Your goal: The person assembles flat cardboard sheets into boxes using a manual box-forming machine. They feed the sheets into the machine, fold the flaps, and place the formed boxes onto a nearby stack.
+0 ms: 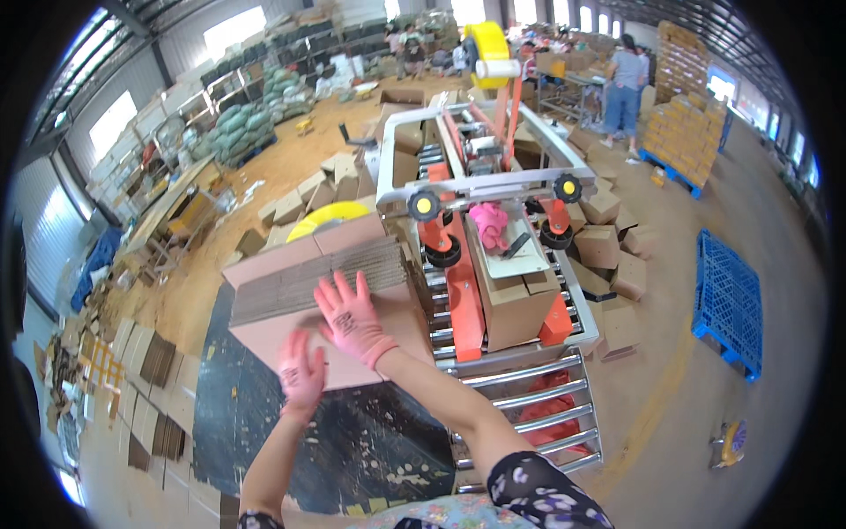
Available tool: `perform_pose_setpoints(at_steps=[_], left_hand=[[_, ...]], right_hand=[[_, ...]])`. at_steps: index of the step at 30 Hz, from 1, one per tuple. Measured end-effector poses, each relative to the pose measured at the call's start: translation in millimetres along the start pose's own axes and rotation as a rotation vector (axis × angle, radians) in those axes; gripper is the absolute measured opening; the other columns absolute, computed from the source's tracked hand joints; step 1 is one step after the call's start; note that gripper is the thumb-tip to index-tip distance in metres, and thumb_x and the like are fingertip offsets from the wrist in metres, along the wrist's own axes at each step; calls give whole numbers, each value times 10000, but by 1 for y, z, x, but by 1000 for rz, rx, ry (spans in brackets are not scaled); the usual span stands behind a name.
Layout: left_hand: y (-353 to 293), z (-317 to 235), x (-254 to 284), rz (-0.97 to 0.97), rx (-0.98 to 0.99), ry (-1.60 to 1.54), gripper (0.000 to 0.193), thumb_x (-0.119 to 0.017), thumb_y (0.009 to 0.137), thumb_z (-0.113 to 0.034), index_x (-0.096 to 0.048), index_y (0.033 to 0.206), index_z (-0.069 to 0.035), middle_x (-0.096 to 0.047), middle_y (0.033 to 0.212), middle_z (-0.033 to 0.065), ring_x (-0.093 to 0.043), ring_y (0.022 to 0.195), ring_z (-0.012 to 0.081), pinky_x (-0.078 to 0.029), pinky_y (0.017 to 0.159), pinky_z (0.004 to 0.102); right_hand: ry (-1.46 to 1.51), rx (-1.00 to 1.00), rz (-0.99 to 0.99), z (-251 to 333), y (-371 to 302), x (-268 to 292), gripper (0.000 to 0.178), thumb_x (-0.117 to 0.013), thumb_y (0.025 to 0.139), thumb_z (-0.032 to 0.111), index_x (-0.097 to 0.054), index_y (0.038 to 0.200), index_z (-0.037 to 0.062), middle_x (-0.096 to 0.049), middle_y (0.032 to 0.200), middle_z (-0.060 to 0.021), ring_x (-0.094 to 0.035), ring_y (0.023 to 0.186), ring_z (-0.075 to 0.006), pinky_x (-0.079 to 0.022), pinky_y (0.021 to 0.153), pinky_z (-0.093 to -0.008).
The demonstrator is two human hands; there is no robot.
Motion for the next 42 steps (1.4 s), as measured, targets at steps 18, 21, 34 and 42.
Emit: perform_pose_setpoints(at_steps=[18, 21, 34, 42], left_hand=[[-72, -113, 89, 461, -433, -102, 312, -656, 840, -329, -570, 603, -144, -583, 563, 40, -570, 487, 248, -438, 475, 389], [-79, -120, 99, 761, -489, -56, 226, -647, 852, -288, -644, 821, -64, -663, 790, 110, -658, 772, 283, -515, 715, 400], [-40, -133, 115, 214, -24, -278, 492, -556, 920, -339, -517, 1268, 6, -484, 1311, 272, -465, 1244, 401, -391, 1025, 492], [52, -276, -67, 1163, 68, -984, 463, -589, 917, -338, -523, 1264, -38, -644, 1085, 117, -610, 1030, 204, -476, 903, 340]], right_hand=[[1320, 236, 969, 59, -167, 170, 248, -588, 906, 222, -590, 778, 11, -570, 716, -118, -553, 672, -275, -416, 610, -354], [1050, 152, 1189, 87, -202, 105, 283, -527, 913, 283, -602, 856, 16, -598, 770, -130, -570, 718, -289, -447, 670, -376], [279, -112, 259, 24, -263, 203, 460, -567, 940, 367, -539, 1312, 97, -497, 1411, -78, -449, 1331, -245, -274, 1133, -494], [71, -683, -378, -30, -371, 258, 226, -577, 874, 162, -649, 1061, 58, -604, 1156, -107, -522, 1147, -336, -278, 1104, -529]])
Point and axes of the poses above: each hand's wrist, its own y-axis towards the middle knuckle, its own x-axis out of the back of the hand, z = x × y, the point moved 5 cm from there along y, towards the middle knuckle
